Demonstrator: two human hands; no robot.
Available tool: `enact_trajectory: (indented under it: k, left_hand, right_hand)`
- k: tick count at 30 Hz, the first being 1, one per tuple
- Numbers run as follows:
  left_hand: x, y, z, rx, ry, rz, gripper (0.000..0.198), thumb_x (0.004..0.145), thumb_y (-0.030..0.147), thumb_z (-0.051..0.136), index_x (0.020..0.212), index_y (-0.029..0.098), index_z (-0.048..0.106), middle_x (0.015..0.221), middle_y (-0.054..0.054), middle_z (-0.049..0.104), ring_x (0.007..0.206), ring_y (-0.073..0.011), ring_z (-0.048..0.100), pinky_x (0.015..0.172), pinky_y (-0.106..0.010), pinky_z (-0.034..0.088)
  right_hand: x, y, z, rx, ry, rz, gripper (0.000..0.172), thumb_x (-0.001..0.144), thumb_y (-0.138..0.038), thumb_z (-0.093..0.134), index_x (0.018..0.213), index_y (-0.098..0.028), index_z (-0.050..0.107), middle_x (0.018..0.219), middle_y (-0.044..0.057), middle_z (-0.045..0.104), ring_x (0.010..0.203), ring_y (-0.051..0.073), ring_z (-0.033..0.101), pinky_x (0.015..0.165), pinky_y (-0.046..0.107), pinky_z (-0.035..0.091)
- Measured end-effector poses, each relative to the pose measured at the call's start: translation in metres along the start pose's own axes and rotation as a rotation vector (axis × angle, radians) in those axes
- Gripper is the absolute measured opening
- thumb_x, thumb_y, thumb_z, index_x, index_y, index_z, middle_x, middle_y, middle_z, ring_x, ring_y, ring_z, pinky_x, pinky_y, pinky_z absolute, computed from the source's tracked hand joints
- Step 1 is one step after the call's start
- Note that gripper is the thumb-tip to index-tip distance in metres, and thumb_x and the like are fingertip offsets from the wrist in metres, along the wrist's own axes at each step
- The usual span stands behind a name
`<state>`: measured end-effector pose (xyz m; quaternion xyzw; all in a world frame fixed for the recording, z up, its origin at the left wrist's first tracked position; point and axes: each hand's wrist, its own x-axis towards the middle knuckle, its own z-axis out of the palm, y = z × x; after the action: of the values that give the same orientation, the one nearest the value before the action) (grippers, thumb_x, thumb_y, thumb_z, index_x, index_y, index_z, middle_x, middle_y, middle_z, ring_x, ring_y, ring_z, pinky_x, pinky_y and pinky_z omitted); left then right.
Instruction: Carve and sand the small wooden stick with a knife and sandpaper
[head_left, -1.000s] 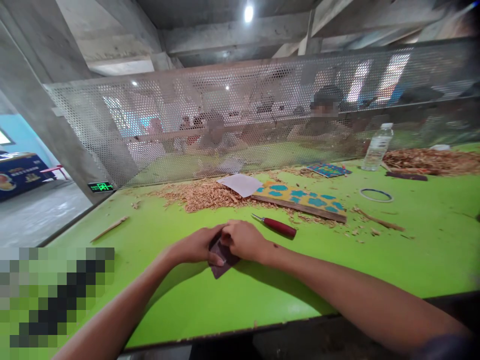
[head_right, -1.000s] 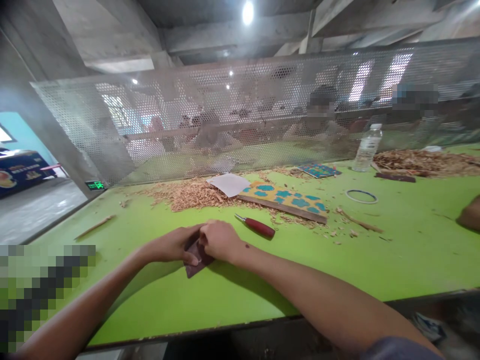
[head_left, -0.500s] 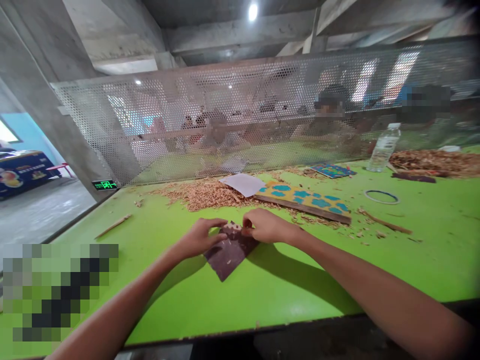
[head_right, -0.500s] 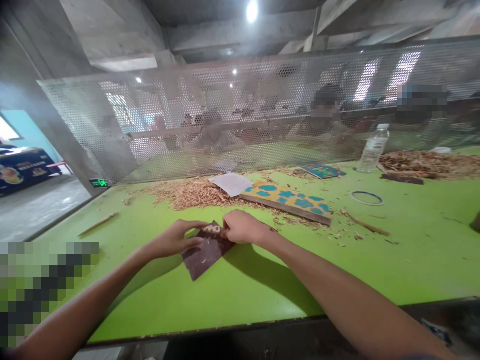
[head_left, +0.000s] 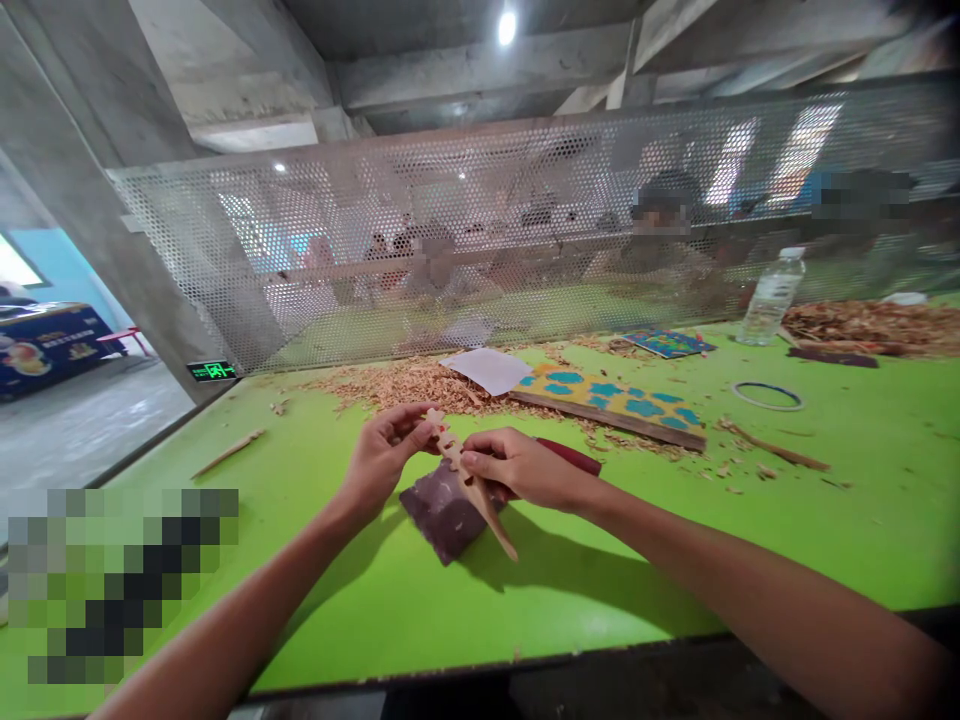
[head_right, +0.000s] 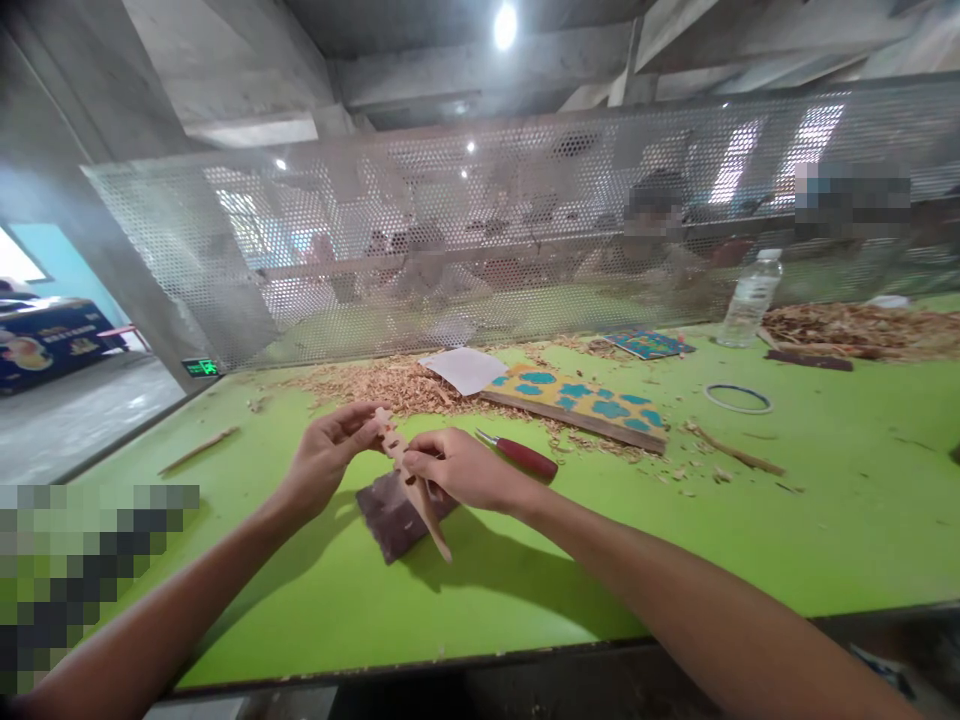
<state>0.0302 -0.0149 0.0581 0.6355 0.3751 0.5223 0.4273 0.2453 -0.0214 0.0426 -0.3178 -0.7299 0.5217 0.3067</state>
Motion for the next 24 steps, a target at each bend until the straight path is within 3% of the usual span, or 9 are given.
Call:
enact_trajectory:
  k: [10,17,24]
  left_hand:
    - [-0.001,0.000,0.001,-0.082,0.001,0.091,0.039,0.083,0.034,0.081,0.115,0.014,0.074,0.089,-0.007,0.078,0.072,-0.0173,0.072,0.069,-0.033,0.063]
    - [-0.003,0.001,0.002,-0.056,0.008,0.127,0.038,0.085,0.034,0.078,0.118,0.015,0.073,0.087,-0.006,0.078,0.071,-0.0161,0.072,0.068,-0.032,0.064]
    - [-0.005,0.005,0.004,-0.003,-0.001,0.140,0.035,0.087,0.036,0.076,0.116,0.016,0.074,0.095,-0.008,0.079,0.077,-0.0179,0.074,0.069,-0.032,0.064]
  right_hand:
    - [-0.001,0.002,0.002,-0.008,0.117,-0.033,0.029,0.094,-0.044,0.063,0.094,-0.016,0.071,0.082,0.003,0.071,0.059,0.011,0.057,0.053,0.023,0.043]
    - [-0.004,-0.007,0.007,-0.116,0.197,-0.124,0.026,0.093,-0.040,0.065,0.093,-0.017,0.075,0.091,0.007,0.077,0.077,0.017,0.067,0.071,0.029,0.051]
    - [-0.009,-0.013,0.014,-0.320,0.297,-0.201,0.019,0.092,-0.033,0.065,0.087,-0.018,0.076,0.079,0.003,0.076,0.064,0.014,0.060,0.060,0.027,0.042]
